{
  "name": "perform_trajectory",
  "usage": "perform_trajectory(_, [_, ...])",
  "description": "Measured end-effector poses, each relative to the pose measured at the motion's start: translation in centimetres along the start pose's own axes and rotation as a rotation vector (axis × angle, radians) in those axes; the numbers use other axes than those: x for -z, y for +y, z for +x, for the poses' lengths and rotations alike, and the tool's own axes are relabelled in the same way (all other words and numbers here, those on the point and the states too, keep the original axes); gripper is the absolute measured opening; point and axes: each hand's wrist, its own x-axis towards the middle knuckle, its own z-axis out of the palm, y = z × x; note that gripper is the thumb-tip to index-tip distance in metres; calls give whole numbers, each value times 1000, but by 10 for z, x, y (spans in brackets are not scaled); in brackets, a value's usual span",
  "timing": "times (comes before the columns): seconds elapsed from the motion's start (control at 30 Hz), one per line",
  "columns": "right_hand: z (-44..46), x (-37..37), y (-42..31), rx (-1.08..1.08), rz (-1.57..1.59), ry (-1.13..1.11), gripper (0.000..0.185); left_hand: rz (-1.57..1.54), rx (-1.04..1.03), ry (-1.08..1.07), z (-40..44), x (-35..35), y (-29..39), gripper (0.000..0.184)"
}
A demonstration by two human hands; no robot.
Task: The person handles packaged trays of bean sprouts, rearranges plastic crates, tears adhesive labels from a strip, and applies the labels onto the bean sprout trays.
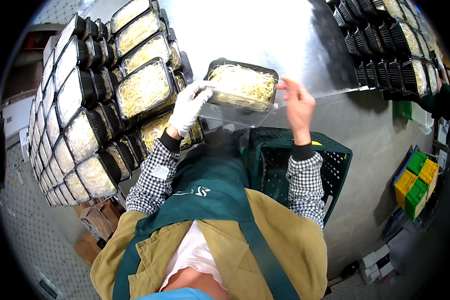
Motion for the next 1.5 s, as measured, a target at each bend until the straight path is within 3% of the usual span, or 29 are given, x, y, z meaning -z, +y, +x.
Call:
perform_trajectory(0.03, [-4, 11, 13, -2, 117, 22, 24, -53, -28, 9, 8, 1, -11, 21])
perform_trajectory(0.2, [-16, -18, 11, 43, -103, 11, 27, 87, -247, 155, 44, -10, -18, 25])
perform_trajectory(0.3, [1, -32, 9, 185, -306, 140, 21, 642, -332, 305, 65, -9, -29, 24])
perform_trajectory(0.33, [7, -39, 8, 212, -312, 212, 16, 607, -396, 352, 70, -13, -32, 25])
perform_trajectory(0.47, [21, -52, 20, 193, -602, 277, 19, 643, -304, 366, 88, -12, -43, 28])
perform_trajectory(0.57, [22, -56, 22, 119, -532, 314, 19, 568, -39, 393, 91, -13, -54, 32])
perform_trajectory(0.6, [24, -52, 29, 136, -568, 271, 23, 658, -60, 423, 89, -13, -55, 37])
perform_trajectory(0.7, [28, -44, 34, -186, -173, 159, 25, 387, 34, 374, 86, -12, -50, 42])
perform_trajectory(0.73, [32, -39, 51, -180, -55, 137, 28, 438, 44, 358, 80, -11, -45, 41])
perform_trajectory(0.77, [33, -37, 48, -194, 50, 97, 25, 341, -73, 277, 77, -3, -50, 37])
perform_trajectory(0.8, [34, -34, 51, -230, 67, 77, 24, 211, -31, 215, 72, -2, -45, 31])
perform_trajectory(0.9, [36, -27, 60, -264, 197, 4, 22, -475, 55, 94, 67, -2, -61, 22])
perform_trajectory(1.07, [36, -21, 68, -330, 361, -48, 15, -750, 97, -74, 61, 0, -60, 21])
perform_trajectory(1.37, [39, -15, 58, -327, 455, -122, 11, -566, 42, -41, 46, 4, -31, 19])
perform_trajectory(1.5, [45, -21, 58, -338, 288, -94, 20, -660, 199, 141, 50, -8, -40, 28])
